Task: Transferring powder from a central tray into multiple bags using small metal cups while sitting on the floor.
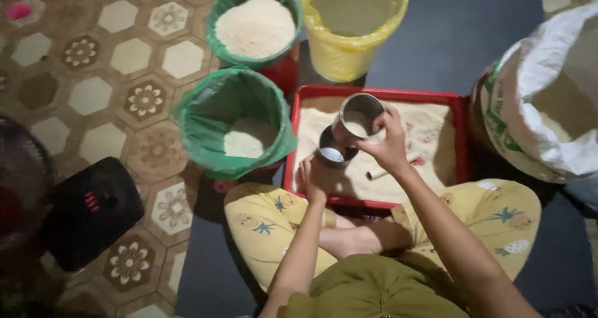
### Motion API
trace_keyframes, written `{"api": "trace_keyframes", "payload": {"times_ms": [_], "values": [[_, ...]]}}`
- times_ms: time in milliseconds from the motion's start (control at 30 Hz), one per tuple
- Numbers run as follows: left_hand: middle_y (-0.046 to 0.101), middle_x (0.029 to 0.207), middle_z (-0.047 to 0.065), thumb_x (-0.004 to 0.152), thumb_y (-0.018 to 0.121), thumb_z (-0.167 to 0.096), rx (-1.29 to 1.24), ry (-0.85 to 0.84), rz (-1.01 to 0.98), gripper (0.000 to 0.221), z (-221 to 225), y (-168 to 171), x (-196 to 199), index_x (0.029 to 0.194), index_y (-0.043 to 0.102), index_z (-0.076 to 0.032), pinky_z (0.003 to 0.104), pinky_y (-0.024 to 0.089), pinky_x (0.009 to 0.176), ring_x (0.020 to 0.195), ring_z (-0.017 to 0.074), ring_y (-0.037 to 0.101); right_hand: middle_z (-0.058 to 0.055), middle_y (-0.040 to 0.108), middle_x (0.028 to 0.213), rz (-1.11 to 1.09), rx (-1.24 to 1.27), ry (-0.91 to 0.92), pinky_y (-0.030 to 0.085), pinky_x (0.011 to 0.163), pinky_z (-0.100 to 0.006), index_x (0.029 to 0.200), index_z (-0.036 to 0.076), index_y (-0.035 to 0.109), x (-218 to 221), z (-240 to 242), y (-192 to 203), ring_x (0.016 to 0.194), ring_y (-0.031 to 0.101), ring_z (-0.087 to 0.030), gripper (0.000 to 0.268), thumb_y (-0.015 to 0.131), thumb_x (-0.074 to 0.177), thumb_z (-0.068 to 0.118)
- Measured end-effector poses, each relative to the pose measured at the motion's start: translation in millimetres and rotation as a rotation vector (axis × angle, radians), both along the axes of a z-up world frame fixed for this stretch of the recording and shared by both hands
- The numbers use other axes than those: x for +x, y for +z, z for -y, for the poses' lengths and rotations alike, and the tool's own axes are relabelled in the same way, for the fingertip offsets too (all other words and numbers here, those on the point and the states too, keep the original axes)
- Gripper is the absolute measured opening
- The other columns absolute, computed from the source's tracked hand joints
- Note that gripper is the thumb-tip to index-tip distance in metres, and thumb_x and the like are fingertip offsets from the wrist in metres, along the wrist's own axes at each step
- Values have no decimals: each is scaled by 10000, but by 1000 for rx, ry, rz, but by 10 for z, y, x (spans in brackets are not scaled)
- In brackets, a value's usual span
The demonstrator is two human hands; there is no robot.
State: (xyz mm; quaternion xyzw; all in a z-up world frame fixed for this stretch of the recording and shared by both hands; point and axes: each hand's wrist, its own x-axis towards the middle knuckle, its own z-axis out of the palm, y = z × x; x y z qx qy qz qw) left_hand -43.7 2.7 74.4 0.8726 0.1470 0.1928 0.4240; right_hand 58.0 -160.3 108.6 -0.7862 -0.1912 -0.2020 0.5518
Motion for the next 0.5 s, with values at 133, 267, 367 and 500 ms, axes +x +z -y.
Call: {"api": "trace_keyframes", "payload": {"times_ms": [133, 267, 367, 500], "values": [[653, 1183, -94, 895, 520, -252, 489, 1071, -629, 345, 165, -1645, 822, 1168, 731, -253, 204, 224, 1185, 1295, 73, 523, -211, 579, 1339, 81, 9, 164, 431, 1023, -491, 856, 87, 483, 241, -777, 473, 1207, 581, -426, 570, 995, 653, 233], [715, 988, 84, 989, 552, -300, 115, 120, -241, 168, -130, -571, 142, 996, 655, -167, 436, 546, 856, 974, 293, 720, -202, 554, 1272, 92, -230, 277, 468, 947, -520, 1129, 123, 503, 450, -1386, 737, 1178, 584, -426, 754, 969, 592, 374], [682, 1158, -24, 1020, 522, -438, 8, 166, -232, 241, -118, -974, 129, 1154, 629, -269, 390, 484, 977, 1098, 212, 673, -144, 524, 1328, 180, -674, 274, 467, 934, -524, 1354, 181, 476, 514, -1577, 997, 1202, 577, -388, 949, 933, 553, 402], [629, 1165, 31, 1001, 536, -370, -67, 159, -142, 250, -79, -1460, 222, 1189, 598, -218, 412, 419, 1047, 1127, 266, 627, -151, 586, 1129, 641, -1176, 319, 460, 854, -479, 1370, 211, 508, 590, -1794, 1121, 992, 599, -344, 1068, 983, 425, 363]]}}
